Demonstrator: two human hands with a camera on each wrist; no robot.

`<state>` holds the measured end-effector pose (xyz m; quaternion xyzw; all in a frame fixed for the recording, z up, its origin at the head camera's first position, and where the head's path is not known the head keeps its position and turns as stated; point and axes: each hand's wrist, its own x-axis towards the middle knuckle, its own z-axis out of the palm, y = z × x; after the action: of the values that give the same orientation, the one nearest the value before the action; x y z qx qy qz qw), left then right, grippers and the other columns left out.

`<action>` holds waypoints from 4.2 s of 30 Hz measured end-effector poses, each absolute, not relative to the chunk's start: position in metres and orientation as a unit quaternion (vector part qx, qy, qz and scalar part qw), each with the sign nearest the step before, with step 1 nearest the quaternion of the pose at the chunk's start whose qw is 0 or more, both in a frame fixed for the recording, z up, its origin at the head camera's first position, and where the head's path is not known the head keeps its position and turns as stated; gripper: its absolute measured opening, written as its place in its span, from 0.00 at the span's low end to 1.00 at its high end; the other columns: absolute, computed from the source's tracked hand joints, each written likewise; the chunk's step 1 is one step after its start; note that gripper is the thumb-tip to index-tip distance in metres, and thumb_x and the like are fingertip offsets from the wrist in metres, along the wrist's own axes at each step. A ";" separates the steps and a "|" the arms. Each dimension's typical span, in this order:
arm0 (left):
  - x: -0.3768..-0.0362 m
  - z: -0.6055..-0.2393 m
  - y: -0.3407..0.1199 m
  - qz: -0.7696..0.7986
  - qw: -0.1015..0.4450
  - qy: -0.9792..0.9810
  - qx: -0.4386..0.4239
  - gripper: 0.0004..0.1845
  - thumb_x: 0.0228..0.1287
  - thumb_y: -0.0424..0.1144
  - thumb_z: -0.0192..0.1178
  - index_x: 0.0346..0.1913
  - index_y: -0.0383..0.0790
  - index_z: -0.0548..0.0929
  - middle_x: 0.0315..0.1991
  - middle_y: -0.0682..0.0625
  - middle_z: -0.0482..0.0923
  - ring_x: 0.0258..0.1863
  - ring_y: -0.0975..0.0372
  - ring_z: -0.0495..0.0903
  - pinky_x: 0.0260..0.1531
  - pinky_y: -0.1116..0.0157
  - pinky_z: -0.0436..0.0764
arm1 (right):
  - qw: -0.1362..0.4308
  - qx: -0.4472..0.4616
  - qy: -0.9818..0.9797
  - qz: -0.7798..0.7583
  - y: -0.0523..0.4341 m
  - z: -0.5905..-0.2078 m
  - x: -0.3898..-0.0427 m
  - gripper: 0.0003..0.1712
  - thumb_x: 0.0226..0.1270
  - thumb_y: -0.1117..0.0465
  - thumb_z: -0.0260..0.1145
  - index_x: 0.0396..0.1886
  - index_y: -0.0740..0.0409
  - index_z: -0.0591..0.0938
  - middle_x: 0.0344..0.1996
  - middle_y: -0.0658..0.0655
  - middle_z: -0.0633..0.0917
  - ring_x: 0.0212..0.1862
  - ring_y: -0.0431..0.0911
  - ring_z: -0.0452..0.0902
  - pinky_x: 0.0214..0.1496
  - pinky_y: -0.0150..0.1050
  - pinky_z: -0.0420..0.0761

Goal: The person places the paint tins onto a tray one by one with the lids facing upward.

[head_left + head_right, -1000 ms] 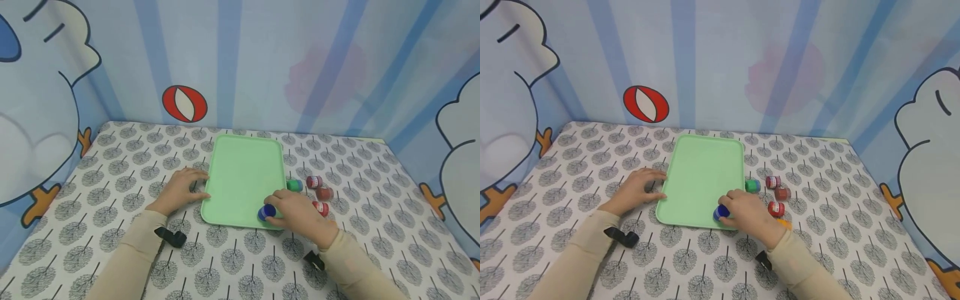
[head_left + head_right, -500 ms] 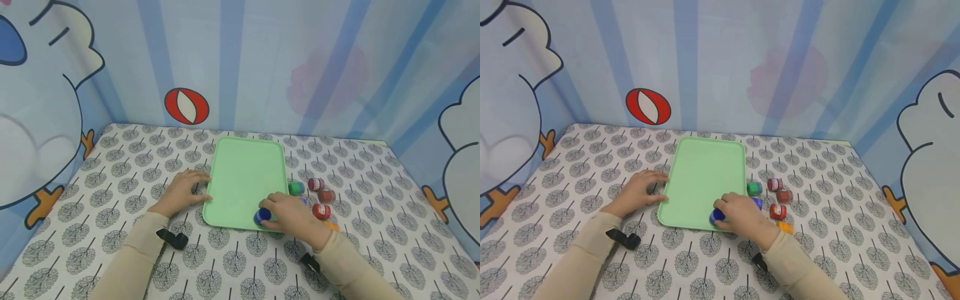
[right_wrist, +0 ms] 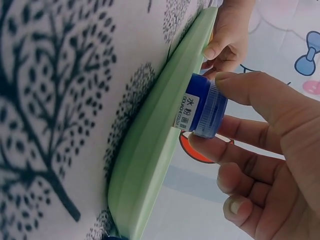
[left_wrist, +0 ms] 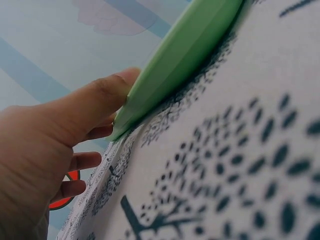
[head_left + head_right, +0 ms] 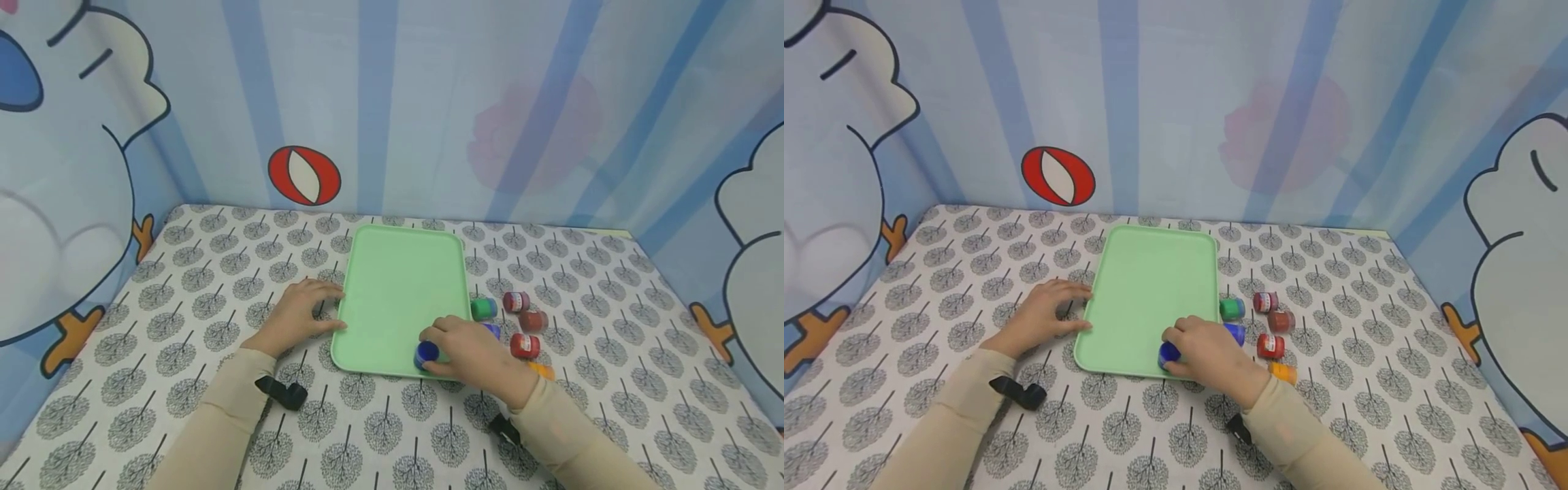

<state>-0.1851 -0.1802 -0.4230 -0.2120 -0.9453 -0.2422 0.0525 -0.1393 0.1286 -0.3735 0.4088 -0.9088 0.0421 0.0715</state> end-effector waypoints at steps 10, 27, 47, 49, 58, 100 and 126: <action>-0.184 -0.429 -0.182 -0.247 0.049 -0.945 -0.207 0.31 0.51 0.54 0.70 0.58 0.45 0.80 0.63 0.48 0.76 0.65 0.50 0.70 0.67 0.45 0.65 | 0.060 0.412 -0.908 0.053 0.134 -0.371 -0.143 0.21 0.56 0.49 0.72 0.45 0.56 0.84 0.36 0.51 0.85 0.39 0.43 0.81 0.41 0.36 0.84; -0.184 -0.430 -0.181 -0.260 0.052 -0.940 -0.213 0.31 0.52 0.53 0.70 0.59 0.46 0.79 0.64 0.48 0.75 0.66 0.49 0.70 0.66 0.43 0.65 | 0.098 0.372 -0.920 0.073 0.156 -0.369 -0.152 0.19 0.56 0.51 0.73 0.43 0.57 0.84 0.40 0.53 0.86 0.45 0.47 0.81 0.53 0.42 0.82; -0.185 -0.425 -0.181 -0.266 0.040 -0.940 -0.210 0.32 0.51 0.54 0.70 0.59 0.45 0.79 0.64 0.49 0.74 0.65 0.51 0.70 0.67 0.44 0.64 | 0.013 0.260 -0.955 0.143 0.207 -0.366 -0.168 0.15 0.55 0.56 0.74 0.40 0.59 0.85 0.39 0.54 0.86 0.43 0.50 0.81 0.50 0.48 0.82; -0.186 -0.426 -0.182 -0.267 0.038 -0.940 -0.209 0.32 0.51 0.54 0.70 0.59 0.45 0.79 0.65 0.49 0.74 0.66 0.50 0.70 0.67 0.44 0.63 | 0.002 0.250 -0.958 0.139 0.210 -0.366 -0.168 0.15 0.54 0.55 0.74 0.40 0.58 0.85 0.39 0.54 0.86 0.43 0.50 0.81 0.50 0.48 0.82; -0.185 -0.427 -0.182 -0.271 0.042 -0.939 -0.208 0.32 0.50 0.53 0.71 0.59 0.46 0.79 0.64 0.49 0.75 0.66 0.50 0.69 0.68 0.43 0.62 | -0.031 0.232 -0.965 0.115 0.217 -0.367 -0.170 0.17 0.51 0.54 0.76 0.39 0.57 0.85 0.35 0.53 0.86 0.34 0.44 0.77 0.42 0.42 0.80; -0.184 -0.428 -0.182 -0.280 0.050 -0.936 -0.208 0.31 0.50 0.52 0.72 0.58 0.45 0.80 0.63 0.48 0.75 0.65 0.50 0.70 0.68 0.42 0.62 | -0.038 0.246 -0.957 0.145 0.213 -0.368 -0.170 0.19 0.57 0.57 0.72 0.46 0.61 0.82 0.35 0.51 0.84 0.40 0.44 0.77 0.49 0.46 0.81; -0.185 -0.428 -0.181 -0.272 0.047 -0.938 -0.210 0.30 0.51 0.52 0.71 0.58 0.45 0.80 0.64 0.48 0.75 0.65 0.49 0.70 0.68 0.42 0.62 | 0.018 0.265 -0.957 0.119 0.196 -0.360 -0.167 0.22 0.55 0.54 0.73 0.47 0.59 0.83 0.37 0.52 0.85 0.44 0.47 0.78 0.52 0.46 0.82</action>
<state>-0.1852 -0.1809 -0.4277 -0.2097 -0.9381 -0.2718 0.0467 -0.1671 0.1958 -0.3603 0.2654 -0.9565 0.1194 0.0183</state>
